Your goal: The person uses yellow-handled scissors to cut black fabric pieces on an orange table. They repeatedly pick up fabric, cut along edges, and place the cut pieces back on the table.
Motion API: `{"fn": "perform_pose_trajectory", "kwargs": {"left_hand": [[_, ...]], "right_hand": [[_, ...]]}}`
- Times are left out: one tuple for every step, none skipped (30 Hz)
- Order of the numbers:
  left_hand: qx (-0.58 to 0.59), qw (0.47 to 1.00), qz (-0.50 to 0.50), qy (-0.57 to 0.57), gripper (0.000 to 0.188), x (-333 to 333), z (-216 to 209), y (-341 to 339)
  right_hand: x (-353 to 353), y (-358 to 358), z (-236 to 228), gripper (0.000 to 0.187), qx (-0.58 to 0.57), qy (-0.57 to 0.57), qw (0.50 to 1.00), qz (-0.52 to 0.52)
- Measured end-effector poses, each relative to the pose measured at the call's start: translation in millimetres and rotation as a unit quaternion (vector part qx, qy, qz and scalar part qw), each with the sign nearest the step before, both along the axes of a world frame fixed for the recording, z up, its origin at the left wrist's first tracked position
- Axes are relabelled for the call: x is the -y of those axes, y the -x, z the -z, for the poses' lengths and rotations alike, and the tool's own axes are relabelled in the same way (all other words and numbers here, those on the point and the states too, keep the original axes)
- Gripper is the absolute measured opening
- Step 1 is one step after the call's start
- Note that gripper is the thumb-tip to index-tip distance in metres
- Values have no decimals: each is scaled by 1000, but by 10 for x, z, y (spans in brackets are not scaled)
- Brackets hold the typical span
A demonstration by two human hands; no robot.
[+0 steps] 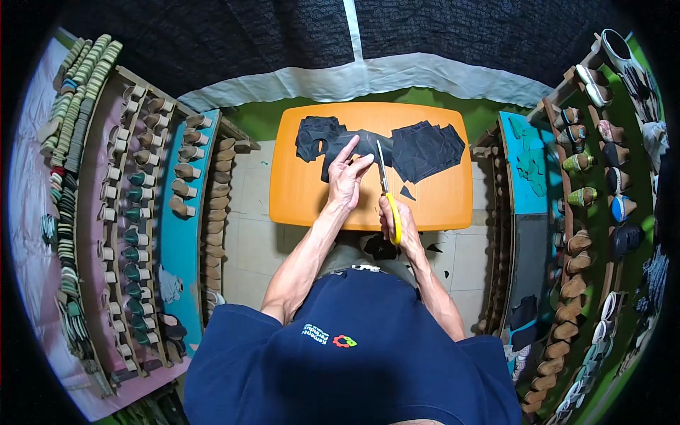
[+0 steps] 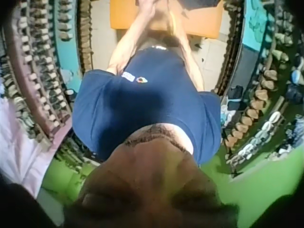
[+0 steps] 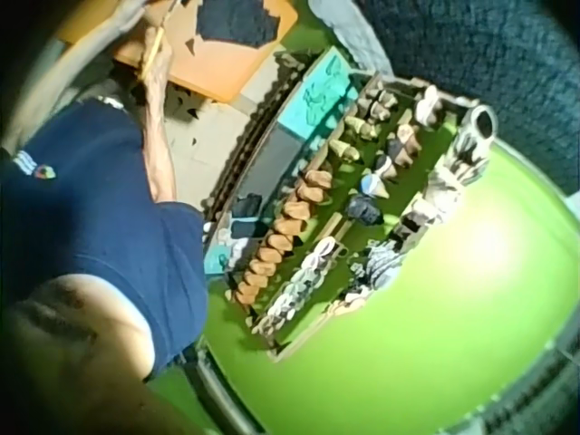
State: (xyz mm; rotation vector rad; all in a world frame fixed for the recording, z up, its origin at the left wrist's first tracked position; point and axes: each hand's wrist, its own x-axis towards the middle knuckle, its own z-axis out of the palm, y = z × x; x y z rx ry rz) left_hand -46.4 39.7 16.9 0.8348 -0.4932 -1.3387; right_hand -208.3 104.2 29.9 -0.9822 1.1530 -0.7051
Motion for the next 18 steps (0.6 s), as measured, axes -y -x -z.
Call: {"fn": "perform_pose_trajectory", "kwargs": {"left_hand": [[5, 1000, 4, 1, 65, -3, -40, -5], [13, 1000, 10, -1, 65, 3, -47, -17], [21, 1000, 16, -2, 64, 13, -56, -30], [30, 999, 20, -5, 64, 25, -56, -51], [32, 999, 25, -3, 64, 34, -63, -72], [35, 999, 34, -2, 63, 36, -51, -99], [38, 998, 45, 2, 63, 44, -39, -130], [41, 998, 56, 5, 62, 54, -26, -155], [41, 997, 61, 5, 62, 68, -12, -173], [39, 997, 67, 4, 61, 73, -25, -174], [37, 997, 73, 3, 60, 80, -38, -177], [38, 996, 82, 6, 60, 88, -54, -189], [39, 995, 91, 7, 59, 84, -60, -204], [39, 994, 99, 9, 59, 84, -60, -217], [38, 994, 104, 8, 59, 90, -48, -225], [39, 994, 103, 6, 59, 91, -39, -226], [40, 994, 102, 3, 59, 89, -31, -227], [41, 994, 101, 1, 59, 85, -23, -228]], "right_hand": [[6, 10, 9, 52, -5, -2, 1000, 1], [11, 25, 21, 53, -10, -5, 1000, 1], [15, 50, 65, 54, -12, -2, 1000, -3], [26, 65, 82, 54, -12, -5, 1000, -7], [36, 79, 94, 54, -12, -8, 1000, -10], [42, 95, 101, 54, -12, -11, 1000, -14], [45, 116, 75, 54, -10, -17, 1000, -17], [50, 129, 78, 54, -15, -12, 1000, -16], [56, 138, 81, 54, -19, -8, 1000, -15], [54, 155, 79, 54, -25, -4, 1000, -13], [56, 175, 65, 54, -24, -6, 1000, -15], [66, 192, 40, 55, -32, -7, 999, -18], [70, 211, 11, 55, -40, -10, 999, -21], [72, 228, -17, 55, -48, -13, 998, -25], [71, 245, -42, 56, -58, -8, 998, -24], [69, 260, -61, 56, -62, -5, 998, -29], [66, 273, -77, 56, -65, -2, 997, -33], [64, 287, -81, 56, -68, 1, 997, -38]]}}
